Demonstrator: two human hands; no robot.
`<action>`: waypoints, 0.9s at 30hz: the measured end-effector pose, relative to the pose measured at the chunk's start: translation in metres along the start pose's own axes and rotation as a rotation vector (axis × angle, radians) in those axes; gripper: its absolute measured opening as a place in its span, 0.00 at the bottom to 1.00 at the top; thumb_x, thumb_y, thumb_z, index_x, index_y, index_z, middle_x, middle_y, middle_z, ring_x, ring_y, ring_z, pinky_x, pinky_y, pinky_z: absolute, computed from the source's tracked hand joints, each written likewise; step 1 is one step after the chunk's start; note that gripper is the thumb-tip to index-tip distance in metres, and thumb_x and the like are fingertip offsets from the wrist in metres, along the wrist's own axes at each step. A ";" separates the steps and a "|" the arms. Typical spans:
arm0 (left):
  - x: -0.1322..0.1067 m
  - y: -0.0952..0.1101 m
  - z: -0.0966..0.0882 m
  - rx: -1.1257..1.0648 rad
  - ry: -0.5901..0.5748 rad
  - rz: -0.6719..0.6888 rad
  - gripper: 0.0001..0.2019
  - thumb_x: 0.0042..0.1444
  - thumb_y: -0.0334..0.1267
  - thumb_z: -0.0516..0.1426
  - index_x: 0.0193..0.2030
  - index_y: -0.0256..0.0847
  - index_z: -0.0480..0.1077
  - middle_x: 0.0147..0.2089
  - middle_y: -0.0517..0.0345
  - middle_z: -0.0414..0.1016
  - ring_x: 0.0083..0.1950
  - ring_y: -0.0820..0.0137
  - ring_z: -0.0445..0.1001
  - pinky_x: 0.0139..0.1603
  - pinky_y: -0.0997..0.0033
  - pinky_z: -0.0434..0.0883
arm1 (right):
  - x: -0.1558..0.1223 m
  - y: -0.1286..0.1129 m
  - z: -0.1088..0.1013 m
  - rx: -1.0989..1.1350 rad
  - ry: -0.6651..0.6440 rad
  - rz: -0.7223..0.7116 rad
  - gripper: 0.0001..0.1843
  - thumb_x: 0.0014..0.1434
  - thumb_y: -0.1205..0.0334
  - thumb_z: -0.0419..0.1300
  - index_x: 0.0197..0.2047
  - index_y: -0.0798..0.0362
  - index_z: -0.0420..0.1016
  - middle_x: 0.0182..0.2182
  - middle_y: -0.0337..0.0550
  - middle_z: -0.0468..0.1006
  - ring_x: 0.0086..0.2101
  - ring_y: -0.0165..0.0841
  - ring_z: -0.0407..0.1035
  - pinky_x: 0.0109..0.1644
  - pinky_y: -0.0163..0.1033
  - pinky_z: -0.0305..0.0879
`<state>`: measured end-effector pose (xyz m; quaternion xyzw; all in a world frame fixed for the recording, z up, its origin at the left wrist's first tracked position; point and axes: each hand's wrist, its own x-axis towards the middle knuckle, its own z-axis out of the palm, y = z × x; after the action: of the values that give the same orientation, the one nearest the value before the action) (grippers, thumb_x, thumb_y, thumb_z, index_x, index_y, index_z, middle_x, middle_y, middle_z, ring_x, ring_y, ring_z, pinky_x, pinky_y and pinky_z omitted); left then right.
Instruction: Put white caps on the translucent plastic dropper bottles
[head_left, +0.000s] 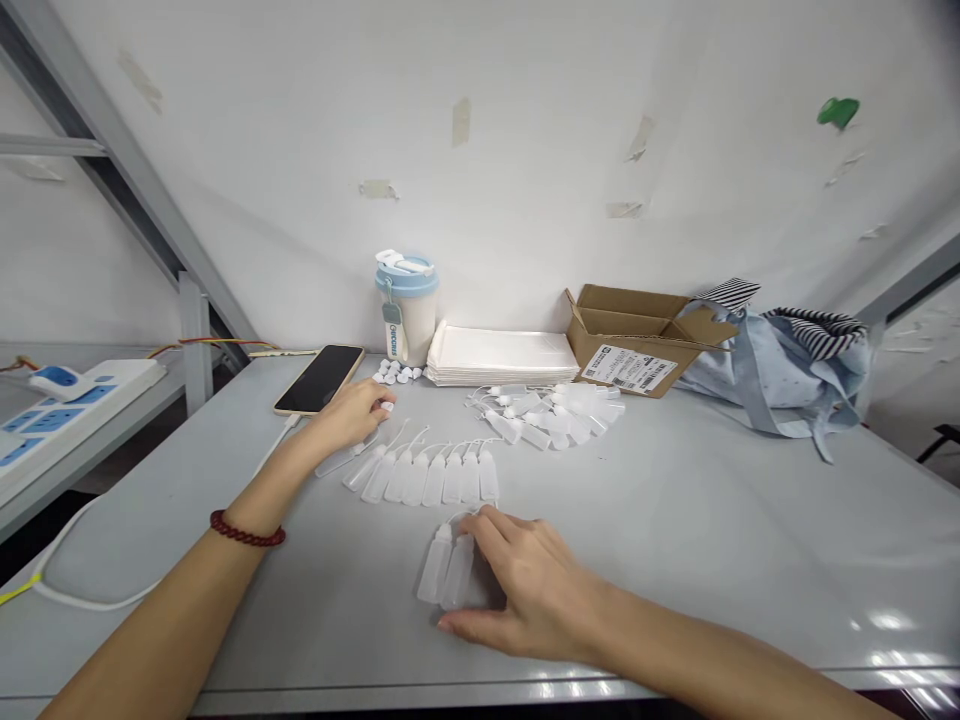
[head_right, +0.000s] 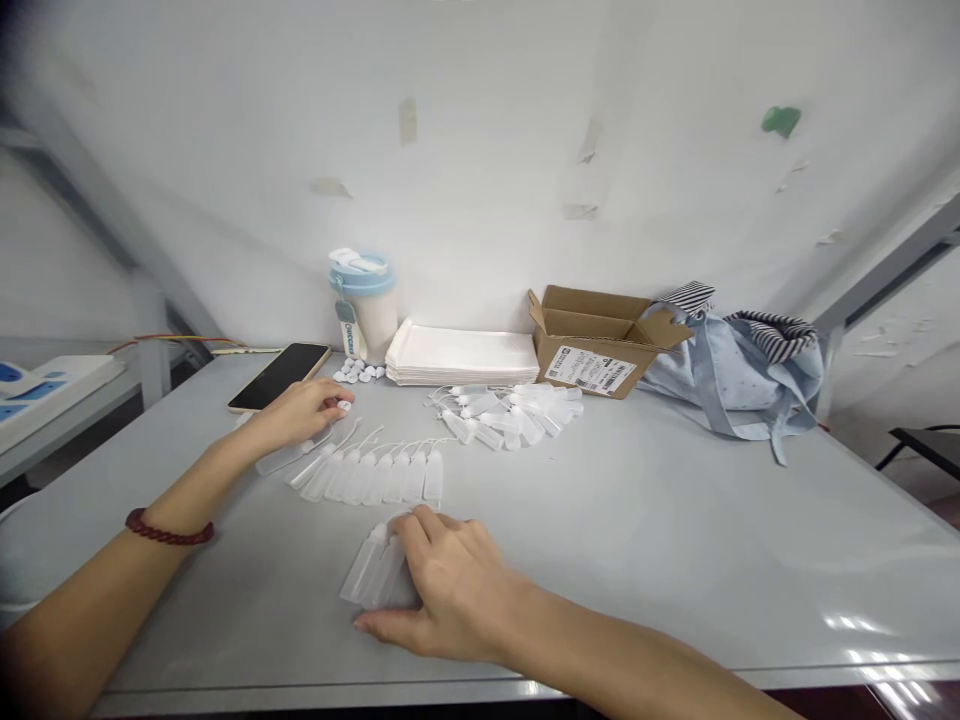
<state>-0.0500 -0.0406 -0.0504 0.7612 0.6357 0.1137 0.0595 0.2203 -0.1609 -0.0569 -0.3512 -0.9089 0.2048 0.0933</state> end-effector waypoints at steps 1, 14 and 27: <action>-0.001 0.000 0.000 -0.003 -0.001 -0.006 0.15 0.50 0.38 0.50 0.39 0.38 0.75 0.37 0.51 0.77 0.37 0.63 0.75 0.39 0.69 0.69 | 0.000 0.000 0.000 0.010 0.003 0.011 0.32 0.50 0.42 0.62 0.49 0.56 0.64 0.40 0.47 0.74 0.35 0.42 0.72 0.32 0.40 0.60; -0.012 0.013 -0.010 -0.084 0.131 -0.036 0.14 0.50 0.43 0.51 0.35 0.38 0.73 0.39 0.49 0.77 0.40 0.60 0.74 0.44 0.65 0.68 | 0.001 -0.005 0.000 0.050 0.077 0.116 0.35 0.44 0.41 0.64 0.47 0.58 0.66 0.37 0.48 0.76 0.32 0.41 0.71 0.32 0.40 0.60; -0.049 0.074 -0.031 -0.706 -0.045 -0.019 0.13 0.51 0.49 0.58 0.35 0.42 0.71 0.35 0.57 0.77 0.37 0.64 0.75 0.35 0.69 0.72 | -0.004 0.016 -0.021 0.370 0.466 -0.118 0.27 0.44 0.53 0.64 0.45 0.51 0.59 0.29 0.37 0.68 0.24 0.28 0.62 0.25 0.33 0.61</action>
<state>0.0048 -0.1045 -0.0083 0.6902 0.5628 0.3089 0.3340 0.2392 -0.1463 -0.0446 -0.3122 -0.8291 0.2748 0.3736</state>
